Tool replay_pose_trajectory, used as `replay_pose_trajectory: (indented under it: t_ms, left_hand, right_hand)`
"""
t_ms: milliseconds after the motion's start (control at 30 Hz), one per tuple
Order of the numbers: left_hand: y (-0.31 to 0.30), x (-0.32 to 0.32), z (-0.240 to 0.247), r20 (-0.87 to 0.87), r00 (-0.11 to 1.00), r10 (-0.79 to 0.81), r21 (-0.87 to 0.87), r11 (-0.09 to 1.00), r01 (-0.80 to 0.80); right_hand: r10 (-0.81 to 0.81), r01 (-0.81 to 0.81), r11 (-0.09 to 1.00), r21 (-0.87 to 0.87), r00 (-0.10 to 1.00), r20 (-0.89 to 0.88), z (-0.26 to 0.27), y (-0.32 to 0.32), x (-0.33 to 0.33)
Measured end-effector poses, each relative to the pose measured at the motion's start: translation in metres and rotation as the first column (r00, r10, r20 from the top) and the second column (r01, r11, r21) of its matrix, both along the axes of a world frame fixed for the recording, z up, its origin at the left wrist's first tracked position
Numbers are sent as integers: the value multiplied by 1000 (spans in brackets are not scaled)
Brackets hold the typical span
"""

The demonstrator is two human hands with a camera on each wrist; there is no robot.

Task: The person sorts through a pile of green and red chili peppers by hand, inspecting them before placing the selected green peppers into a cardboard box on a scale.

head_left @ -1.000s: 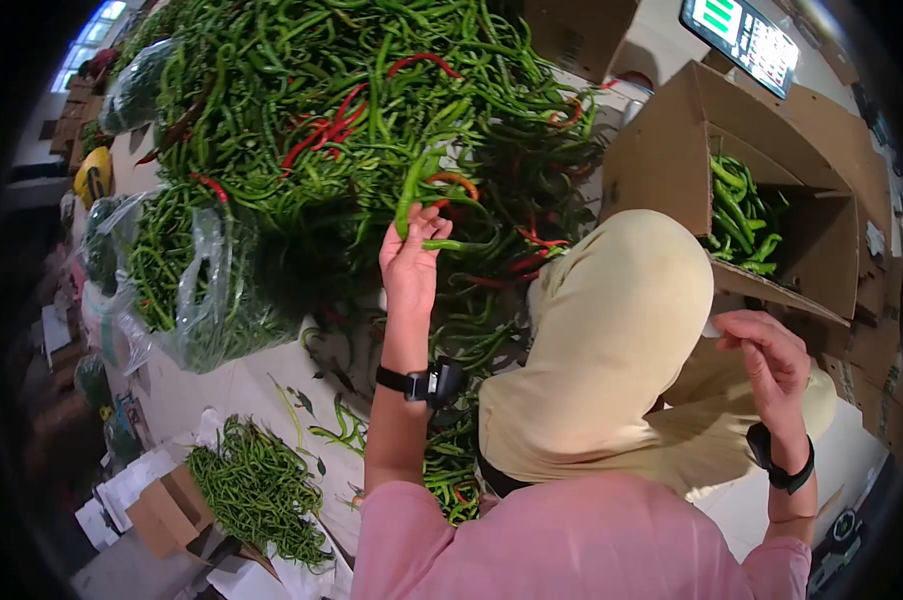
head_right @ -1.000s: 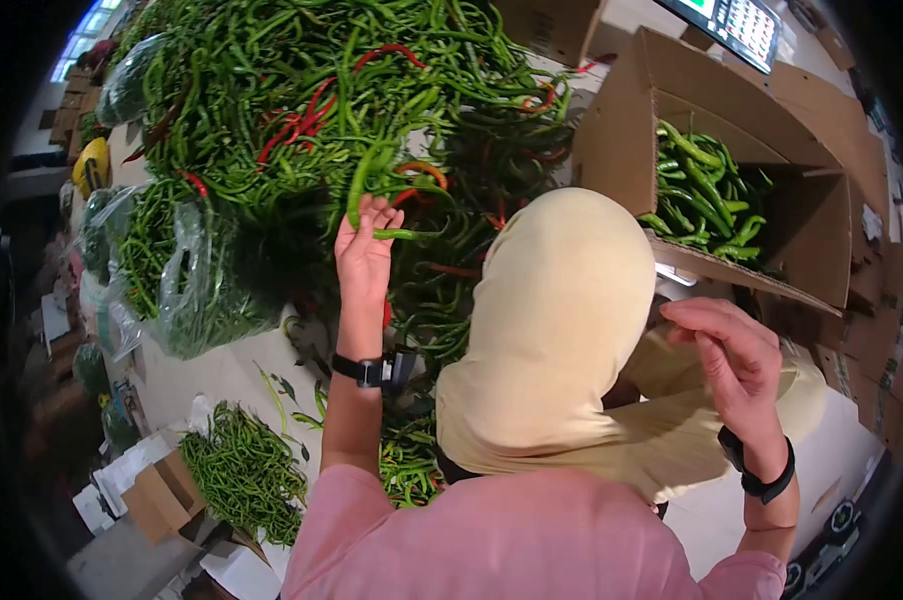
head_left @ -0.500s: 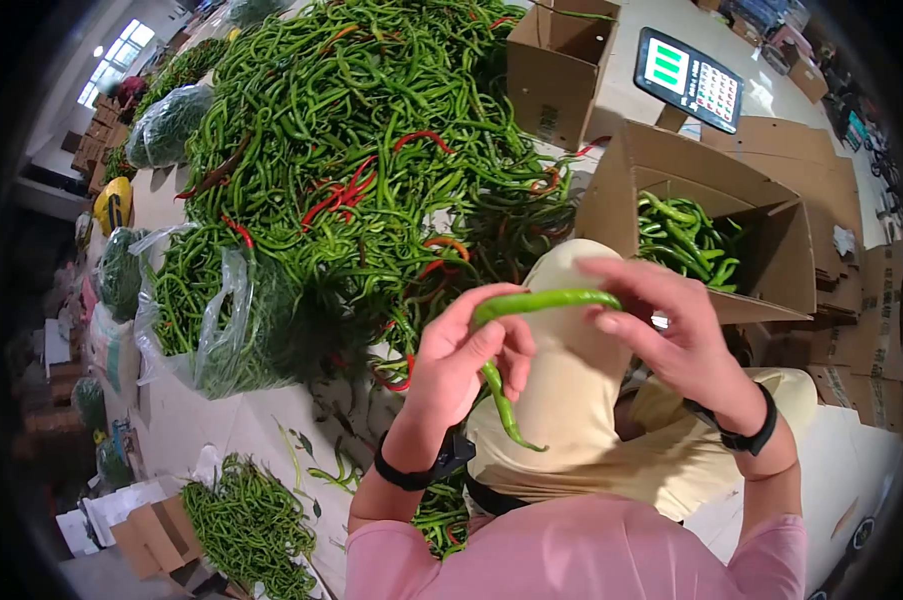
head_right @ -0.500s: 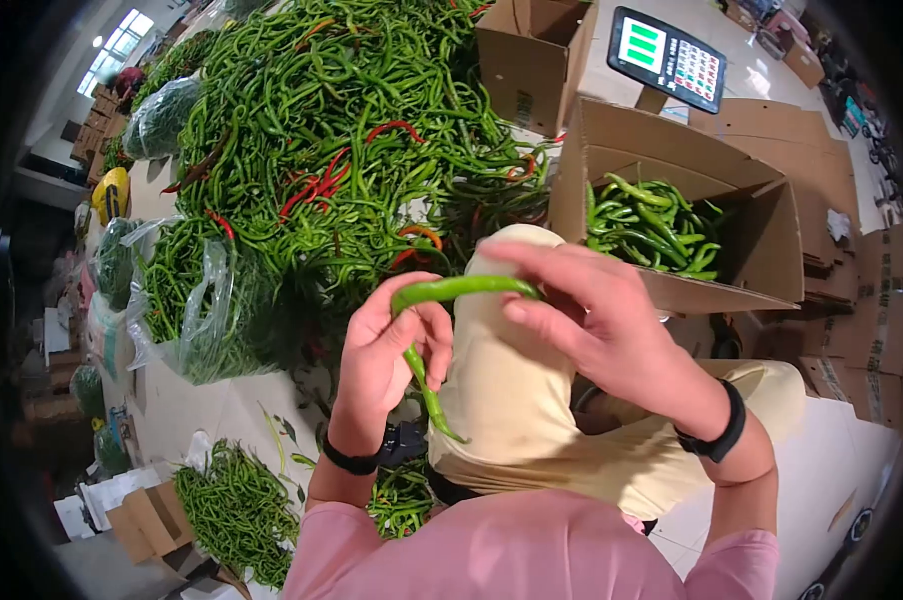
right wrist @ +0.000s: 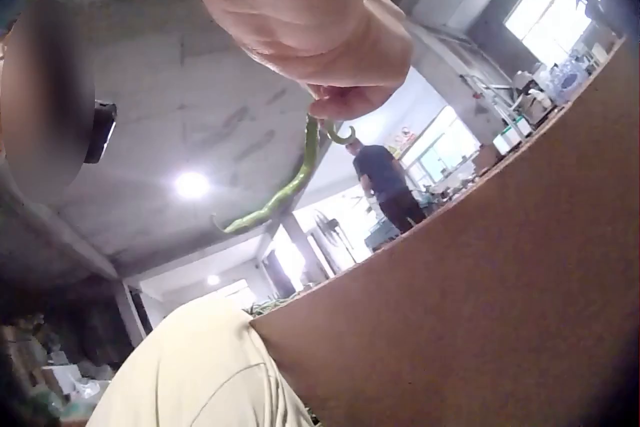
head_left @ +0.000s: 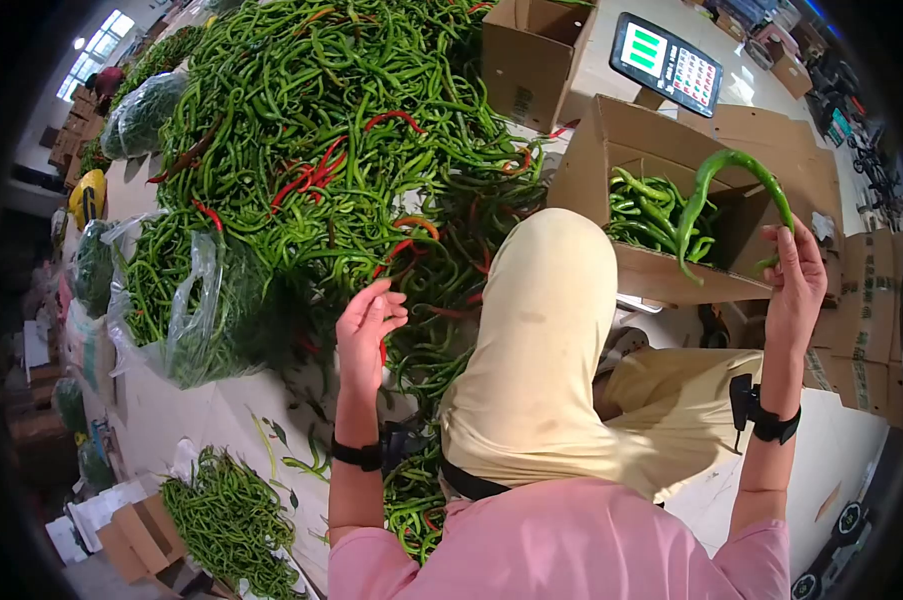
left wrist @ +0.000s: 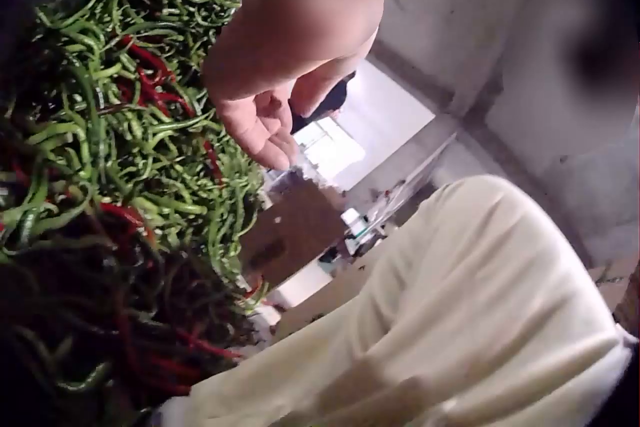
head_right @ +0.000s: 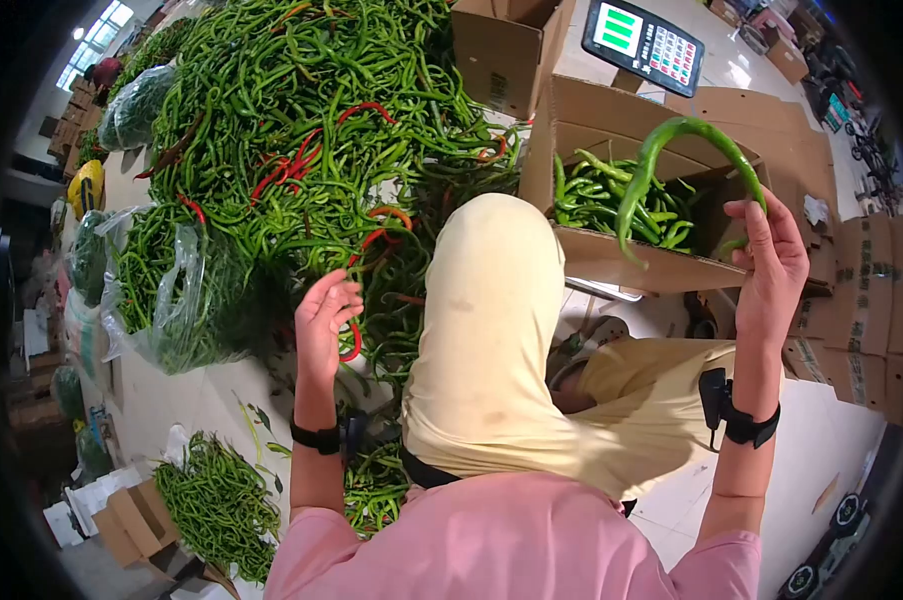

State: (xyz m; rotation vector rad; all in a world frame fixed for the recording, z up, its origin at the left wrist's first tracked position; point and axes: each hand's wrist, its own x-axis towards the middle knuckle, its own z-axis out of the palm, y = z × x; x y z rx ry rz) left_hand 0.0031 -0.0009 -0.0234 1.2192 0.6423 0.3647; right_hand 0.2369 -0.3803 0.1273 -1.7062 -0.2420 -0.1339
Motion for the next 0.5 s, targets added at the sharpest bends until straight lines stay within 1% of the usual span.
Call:
replay_pose_trajectory:
  t_ms: [33, 100, 133, 167, 200, 233, 300, 333, 367, 433, 467, 500]
  left_hand:
    - [3, -2, -18, -37, 999, -35, 0, 999, 35]
    - [4, -2, -50, -100, 992, -72, 10, 997, 73]
    - [0, 1, -67, -128, 989, -71, 13, 997, 74]
    - [-1, 4, -85, -135, 986, -96, -7, 995, 96]
    - [-1, 11, -107, -207, 968, -139, 59, 986, 154]
    - [0, 18, -128, -276, 943, -183, 170, 957, 236]
    - [3, 31, -191, -260, 932, -252, 300, 896, 326]
    - [2, 43, -199, -297, 910, -289, 340, 858, 384]
    - [2, 52, -207, -338, 886, -318, 379, 815, 438]
    - [-1, 67, -240, -377, 864, -334, 497, 714, 493]
    - [-2, 70, -252, -458, 827, -325, 609, 564, 558]
    - [-4, 72, -254, -537, 791, -293, 689, 389, 612]
  right_hand:
    - [-36, 36, 999, 28, 999, 7, -4, -7, 5]
    - [-140, 141, 990, 5, 988, -68, -7, -8, 4]
    - [-162, 158, 986, -45, 984, -80, -8, -10, 5]
    - [-134, 135, 991, -1, 984, -117, -10, -9, 6]
    - [-129, 137, 990, 43, 979, -157, -15, -10, 9]
    - [-95, 117, 989, 89, 969, -227, -19, -13, 11]
    - [-9, 71, 979, 191, 952, -307, -23, -15, 15]
    - [8, 61, 978, 200, 945, -328, -25, -16, 18]
    - [29, 50, 976, 212, 935, -354, -25, -19, 21]
    - [42, 12, 988, 151, 935, -352, -24, -26, 27]
    - [59, -15, 992, 124, 932, -359, -26, -27, 30]
    - [29, -15, 999, 49, 949, -313, -29, -30, 33]
